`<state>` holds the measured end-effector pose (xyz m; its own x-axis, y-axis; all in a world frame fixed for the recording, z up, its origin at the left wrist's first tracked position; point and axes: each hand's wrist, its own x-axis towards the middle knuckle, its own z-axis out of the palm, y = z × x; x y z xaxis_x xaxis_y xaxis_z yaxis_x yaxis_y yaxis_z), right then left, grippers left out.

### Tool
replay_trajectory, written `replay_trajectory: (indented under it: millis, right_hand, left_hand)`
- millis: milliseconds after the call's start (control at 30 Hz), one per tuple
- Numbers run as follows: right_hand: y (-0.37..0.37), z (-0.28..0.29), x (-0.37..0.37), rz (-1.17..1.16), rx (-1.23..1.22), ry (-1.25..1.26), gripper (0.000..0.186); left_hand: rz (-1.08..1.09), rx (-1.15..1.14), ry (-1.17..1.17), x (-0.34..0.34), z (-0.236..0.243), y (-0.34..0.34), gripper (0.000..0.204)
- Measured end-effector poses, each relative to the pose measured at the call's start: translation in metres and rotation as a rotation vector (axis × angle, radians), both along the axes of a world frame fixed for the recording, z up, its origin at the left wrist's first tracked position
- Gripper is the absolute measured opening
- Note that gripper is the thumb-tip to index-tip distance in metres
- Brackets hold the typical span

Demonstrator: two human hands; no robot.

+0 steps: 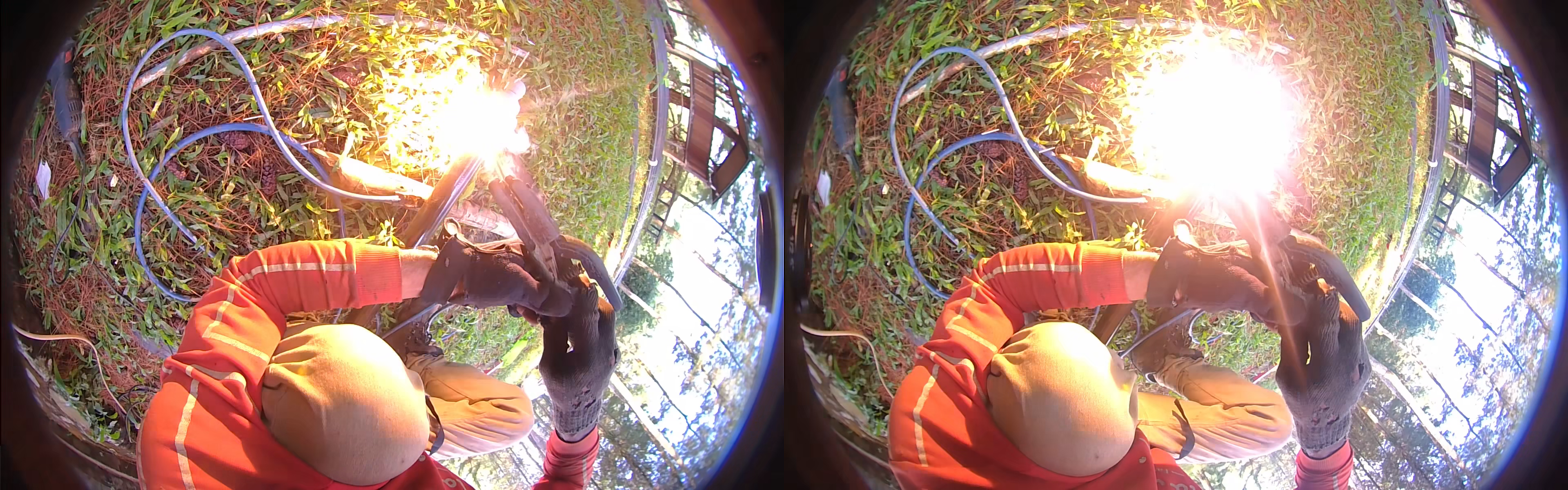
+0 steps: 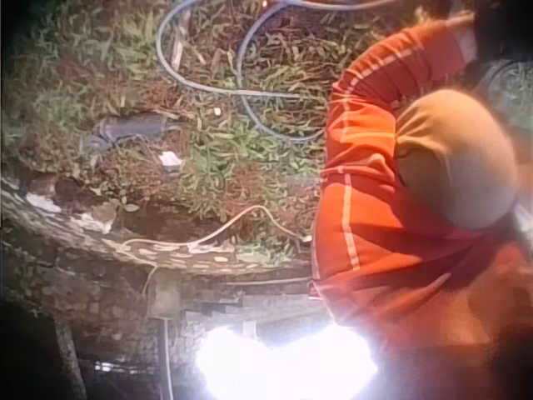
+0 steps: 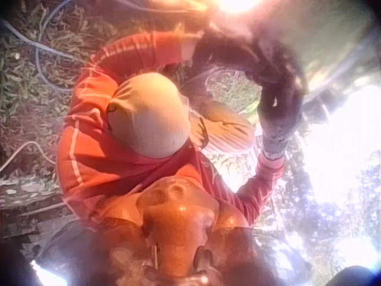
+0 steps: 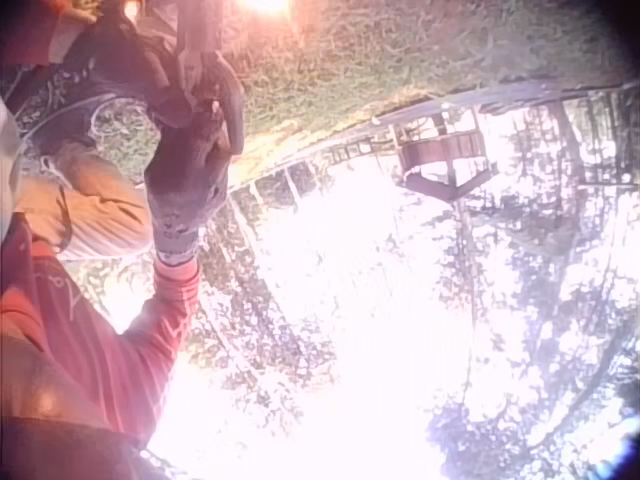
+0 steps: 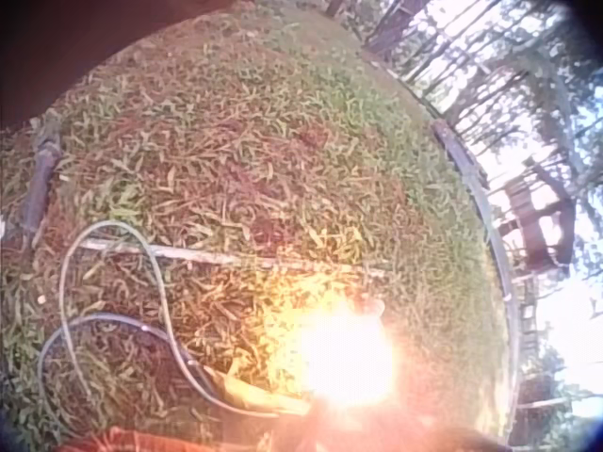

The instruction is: The person uses an electrode holder to perform arc welding on a joint between a black pipe and a grey fitting while crouching on the grass.

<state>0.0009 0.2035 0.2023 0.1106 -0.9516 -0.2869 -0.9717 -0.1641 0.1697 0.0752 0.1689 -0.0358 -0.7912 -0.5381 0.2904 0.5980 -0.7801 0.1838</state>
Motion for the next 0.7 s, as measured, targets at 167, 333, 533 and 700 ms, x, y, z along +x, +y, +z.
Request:
replay_trajectory:
  millis: [167, 333, 533, 700]
  right_hand:
    - [0.004, 0.006, 0.000, 0.039, -0.004, 0.014, 0.063]
    - [0.008, 0.006, 0.001, -0.015, -0.016, 0.004, 0.061]
    - [0.009, 0.008, 0.002, -0.023, -0.025, 0.004, 0.062]
    - [0.008, 0.006, 0.003, -0.037, -0.024, -0.003, 0.062]
  left_hand:
    - [0.147, -0.166, -0.142, 0.016, 0.024, -0.012, 0.029]
    - [0.099, -0.121, -0.114, 0.003, 0.022, -0.007, 0.033]
    - [-0.088, -0.112, 0.003, 0.010, 0.024, -0.015, 0.042]
    - [0.139, -0.131, -0.088, 0.003, 0.024, -0.010, 0.034]
